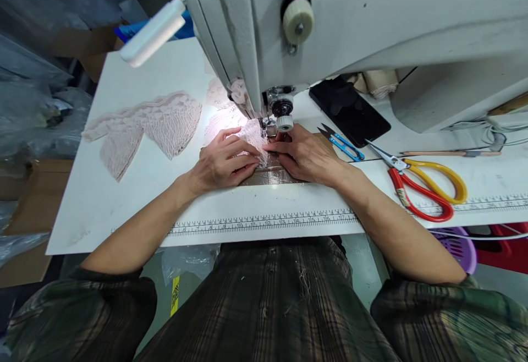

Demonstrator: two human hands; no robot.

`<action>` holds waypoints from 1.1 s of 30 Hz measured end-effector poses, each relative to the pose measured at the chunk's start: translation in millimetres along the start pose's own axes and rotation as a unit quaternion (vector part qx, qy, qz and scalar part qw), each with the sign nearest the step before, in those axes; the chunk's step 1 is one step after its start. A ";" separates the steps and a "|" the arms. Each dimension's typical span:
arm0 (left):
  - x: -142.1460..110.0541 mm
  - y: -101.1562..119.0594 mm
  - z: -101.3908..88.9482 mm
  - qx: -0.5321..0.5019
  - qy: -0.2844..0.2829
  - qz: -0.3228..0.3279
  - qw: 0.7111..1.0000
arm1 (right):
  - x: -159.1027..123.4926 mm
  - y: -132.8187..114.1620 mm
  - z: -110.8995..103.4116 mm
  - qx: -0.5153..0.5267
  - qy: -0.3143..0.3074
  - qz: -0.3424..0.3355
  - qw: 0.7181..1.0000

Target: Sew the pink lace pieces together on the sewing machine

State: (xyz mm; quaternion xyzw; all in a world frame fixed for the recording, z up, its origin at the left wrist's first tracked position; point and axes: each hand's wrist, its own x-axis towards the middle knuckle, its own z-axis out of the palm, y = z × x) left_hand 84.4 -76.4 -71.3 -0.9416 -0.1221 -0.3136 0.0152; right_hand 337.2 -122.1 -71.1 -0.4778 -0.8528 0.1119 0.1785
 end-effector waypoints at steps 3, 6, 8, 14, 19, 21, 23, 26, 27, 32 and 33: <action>0.8 0.3 1.4 0.015 -0.009 0.004 1.000 | -0.2 -1.8 -2.1 0.004 0.003 -0.011 1.000; 1.6 2.2 0.1 0.033 -0.024 0.008 0.999 | -0.4 -3.3 -2.8 0.001 0.012 -0.044 0.999; 1.9 4.3 -2.6 0.033 -0.032 0.013 0.999 | -0.7 -3.8 -2.3 -0.005 0.018 -0.061 0.998; 6.9 5.5 -9.5 0.037 -0.069 0.024 0.997 | -0.7 -5.7 -1.1 -0.021 0.034 -0.069 0.997; 11.2 -2.1 -6.0 0.026 -0.080 0.030 0.996 | 0.4 -8.7 -2.0 -0.037 0.038 -0.062 0.997; 10.7 -3.3 -4.9 0.026 -0.063 0.031 0.997 | 0.6 -9.7 -2.5 -0.044 0.022 -0.052 0.997; 9.7 -3.0 -4.6 0.029 -0.057 0.031 0.997 | 1.0 -10.2 -3.0 -0.051 0.013 -0.047 0.998; 8.2 -1.6 -4.9 0.038 -0.067 0.022 0.997 | 2.2 -9.8 -3.6 -0.065 0.018 -0.042 0.997; 7.9 -1.1 -4.9 0.040 -0.070 0.019 0.997 | 2.7 -9.5 -3.7 -0.068 0.019 -0.043 0.997; 7.7 0.4 -4.5 0.044 -0.085 0.008 0.995 | 4.3 -9.3 -3.6 -0.086 -0.008 -0.030 0.996; 8.0 0.7 -4.6 0.046 -0.090 0.006 0.995 | 4.4 -9.6 -3.3 -0.091 -0.013 -0.018 0.996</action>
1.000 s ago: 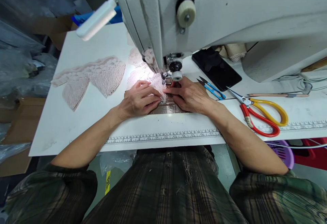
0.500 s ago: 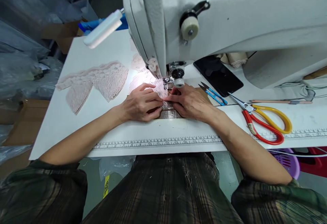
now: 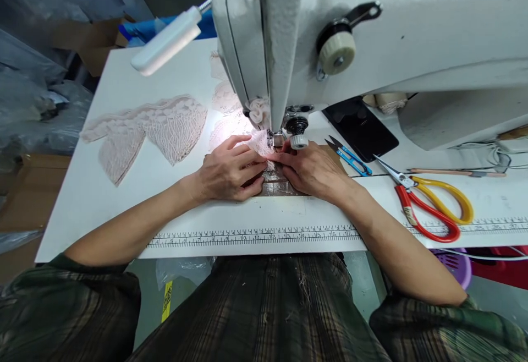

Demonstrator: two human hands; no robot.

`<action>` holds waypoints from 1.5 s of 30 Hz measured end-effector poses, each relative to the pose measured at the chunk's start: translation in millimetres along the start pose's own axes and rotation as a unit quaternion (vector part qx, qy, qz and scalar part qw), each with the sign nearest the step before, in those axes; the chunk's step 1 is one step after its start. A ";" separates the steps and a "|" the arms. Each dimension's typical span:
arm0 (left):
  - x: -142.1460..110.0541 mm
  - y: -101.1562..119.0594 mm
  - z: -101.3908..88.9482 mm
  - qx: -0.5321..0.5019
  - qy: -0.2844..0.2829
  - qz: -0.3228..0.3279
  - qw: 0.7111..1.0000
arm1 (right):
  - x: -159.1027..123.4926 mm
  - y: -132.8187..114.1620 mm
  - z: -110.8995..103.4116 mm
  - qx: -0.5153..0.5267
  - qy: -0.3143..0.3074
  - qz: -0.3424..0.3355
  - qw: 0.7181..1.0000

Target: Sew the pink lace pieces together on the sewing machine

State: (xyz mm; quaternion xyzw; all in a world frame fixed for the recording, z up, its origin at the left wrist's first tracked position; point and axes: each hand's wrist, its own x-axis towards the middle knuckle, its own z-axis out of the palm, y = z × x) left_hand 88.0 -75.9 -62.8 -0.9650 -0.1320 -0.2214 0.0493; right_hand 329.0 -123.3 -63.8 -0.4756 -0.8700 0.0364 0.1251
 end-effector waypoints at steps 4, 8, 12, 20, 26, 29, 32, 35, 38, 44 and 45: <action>1.1 1.4 -1.8 0.024 -0.019 -0.010 0.999 | 0.5 -2.3 1.7 -0.017 -0.009 0.030 0.999; 1.1 2.5 -1.7 0.046 -0.019 -0.022 0.999 | 0.4 -4.2 2.7 -0.029 0.000 0.041 0.999; 0.6 2.3 0.2 0.053 -0.027 -0.029 0.998 | -1.0 -4.5 2.5 -0.022 -0.009 0.051 0.998; 3.3 -1.0 -2.4 0.051 -0.073 -0.041 0.995 | -3.9 -5.0 -1.4 0.002 -0.004 0.023 1.000; 3.3 -3.1 -3.3 0.042 -0.090 -0.052 0.994 | -1.7 -4.6 0.0 -0.014 0.015 0.004 1.000; 4.1 -5.2 -3.2 0.037 -0.087 -0.055 0.994 | 1.5 -4.3 0.5 -0.022 0.009 0.007 1.000; 5.3 -7.4 -3.6 0.026 -0.088 -0.054 0.994 | 4.6 -7.1 -1.1 -0.026 0.006 0.017 1.000; 6.5 -9.1 -4.4 0.020 -0.097 -0.056 0.994 | 5.4 -15.4 -3.7 -0.050 -0.013 0.032 0.998; 7.4 -10.7 -5.0 0.025 -0.107 -0.060 0.992 | 3.1 -27.0 -5.1 -0.101 -0.022 0.060 0.993; 8.6 -15.5 -5.8 0.017 -0.113 -0.059 0.992 | 2.6 -34.7 -3.9 -0.101 -0.007 0.088 0.991; 8.7 -16.2 -5.9 0.018 -0.112 -0.059 0.992 | 2.7 -33.3 -4.2 -0.089 -0.008 0.090 0.992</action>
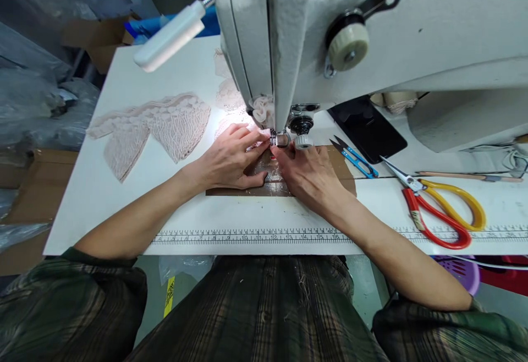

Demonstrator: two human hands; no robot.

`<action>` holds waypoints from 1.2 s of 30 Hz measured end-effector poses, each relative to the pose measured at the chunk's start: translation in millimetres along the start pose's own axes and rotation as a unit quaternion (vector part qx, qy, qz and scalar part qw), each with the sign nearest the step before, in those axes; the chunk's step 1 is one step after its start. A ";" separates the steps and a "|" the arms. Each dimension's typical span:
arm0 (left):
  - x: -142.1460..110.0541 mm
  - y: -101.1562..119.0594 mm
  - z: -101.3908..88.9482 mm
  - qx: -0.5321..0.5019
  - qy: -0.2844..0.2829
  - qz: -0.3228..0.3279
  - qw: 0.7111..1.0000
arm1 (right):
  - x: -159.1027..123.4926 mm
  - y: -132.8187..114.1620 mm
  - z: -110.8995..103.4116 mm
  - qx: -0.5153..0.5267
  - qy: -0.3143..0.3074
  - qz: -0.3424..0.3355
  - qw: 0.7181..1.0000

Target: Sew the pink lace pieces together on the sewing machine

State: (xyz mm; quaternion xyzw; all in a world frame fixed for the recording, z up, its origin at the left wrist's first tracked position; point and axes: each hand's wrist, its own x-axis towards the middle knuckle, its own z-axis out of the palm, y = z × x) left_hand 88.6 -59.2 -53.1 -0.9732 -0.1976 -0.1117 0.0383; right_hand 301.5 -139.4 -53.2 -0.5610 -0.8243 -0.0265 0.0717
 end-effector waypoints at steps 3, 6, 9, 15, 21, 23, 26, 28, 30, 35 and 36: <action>0.0 -1.3 0.2 0.009 0.006 0.001 1.000 | -0.3 7.2 -2.3 0.066 0.015 -0.001 0.998; -0.4 -2.1 1.9 0.009 0.013 -0.003 1.000 | 0.8 17.0 -7.3 0.176 0.015 0.027 0.984; -1.2 -3.0 4.9 -0.002 0.021 -0.006 1.000 | 8.2 26.9 -10.5 0.268 -0.009 0.123 0.955; -2.1 -2.4 7.5 -0.031 0.024 -0.015 0.999 | 14.0 30.9 -2.3 0.282 0.019 0.163 0.945; -2.7 -2.2 8.6 -0.026 0.033 -0.028 0.999 | 1.3 23.6 5.6 0.177 0.025 0.120 0.977; -2.8 -2.7 9.5 -0.027 0.036 -0.035 0.998 | 1.2 25.1 6.6 0.159 0.016 0.127 0.979; -2.8 -2.7 10.7 -0.043 0.044 -0.045 0.997 | 2.3 28.6 6.4 0.149 0.007 0.123 0.981; -2.8 -2.1 11.1 -0.057 0.047 -0.057 0.996 | 2.6 29.9 5.2 0.152 0.013 0.113 0.982; -2.9 -1.6 11.1 -0.068 0.046 -0.072 0.994 | 2.2 29.8 4.1 0.158 0.025 0.101 0.982; -3.4 -1.9 10.7 -0.070 0.047 -0.087 0.993 | 1.0 27.8 4.0 0.161 0.052 0.085 0.982; -3.6 -1.7 10.7 -0.068 0.046 -0.087 0.993 | 1.0 27.9 4.1 0.160 0.052 0.083 0.982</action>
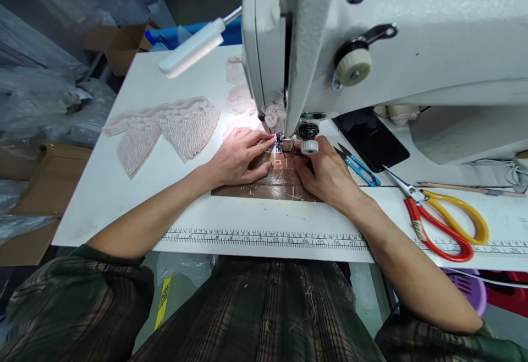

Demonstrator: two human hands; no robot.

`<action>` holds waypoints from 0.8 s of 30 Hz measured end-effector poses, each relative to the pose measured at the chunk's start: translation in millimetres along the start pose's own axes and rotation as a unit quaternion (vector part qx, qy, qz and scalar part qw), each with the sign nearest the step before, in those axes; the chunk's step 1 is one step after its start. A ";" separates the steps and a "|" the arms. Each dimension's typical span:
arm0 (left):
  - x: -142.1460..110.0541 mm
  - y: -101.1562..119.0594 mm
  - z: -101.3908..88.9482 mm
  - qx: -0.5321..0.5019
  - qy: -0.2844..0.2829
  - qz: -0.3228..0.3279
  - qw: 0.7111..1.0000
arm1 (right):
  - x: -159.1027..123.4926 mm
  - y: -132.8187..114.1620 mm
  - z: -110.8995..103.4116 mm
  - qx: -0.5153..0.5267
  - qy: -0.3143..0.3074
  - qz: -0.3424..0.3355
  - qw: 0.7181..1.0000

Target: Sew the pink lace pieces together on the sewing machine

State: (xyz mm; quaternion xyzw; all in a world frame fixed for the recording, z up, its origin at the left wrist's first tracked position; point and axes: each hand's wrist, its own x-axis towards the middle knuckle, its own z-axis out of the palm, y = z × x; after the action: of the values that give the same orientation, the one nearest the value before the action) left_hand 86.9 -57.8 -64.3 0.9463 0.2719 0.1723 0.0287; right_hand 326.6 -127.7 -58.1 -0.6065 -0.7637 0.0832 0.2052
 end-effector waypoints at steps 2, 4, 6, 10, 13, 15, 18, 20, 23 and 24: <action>-0.7 1.4 0.5 0.007 -0.002 -0.003 1.000 | 0.6 0.5 -0.5 0.008 -0.004 0.000 1.000; -1.9 4.0 1.1 0.019 0.004 -0.016 1.000 | 1.4 0.9 -2.0 0.026 -0.012 0.005 1.000; -2.9 6.3 1.2 0.033 0.016 -0.030 0.999 | 2.0 0.8 -3.7 0.045 -0.021 0.007 0.999; 4.2 -2.5 -3.1 0.065 0.037 -0.011 0.997 | 1.7 -0.7 -4.8 0.072 -0.025 0.016 0.997; 22.9 -26.8 -6.9 0.085 0.049 -0.023 0.995 | 1.2 -0.4 -2.7 0.081 -0.015 0.025 0.996; 38.5 -47.4 -6.9 0.073 0.015 -0.060 0.995 | 1.3 0.6 -0.8 0.089 -0.009 0.025 0.996; 57.5 -73.2 -3.4 0.030 -0.043 -0.125 0.991 | 2.3 1.9 1.3 0.094 -0.020 0.044 0.994; 64.8 -82.9 -1.0 0.032 -0.038 -0.150 0.987 | 2.9 1.9 1.6 0.094 -0.035 0.066 0.993; 68.6 -87.5 -1.5 0.055 0.006 -0.236 0.970 | 2.9 1.2 1.5 0.095 -0.044 0.077 0.991; 68.4 -87.3 -3.1 0.060 0.025 -0.265 0.962 | 2.5 0.9 1.8 0.094 -0.044 0.078 0.992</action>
State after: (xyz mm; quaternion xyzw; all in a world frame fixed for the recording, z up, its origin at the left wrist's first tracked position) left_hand 96.0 52.3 -53.1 0.8355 0.5239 0.1655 0.0095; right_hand 326.3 -124.8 -59.5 -0.6380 -0.7111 0.1967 0.2203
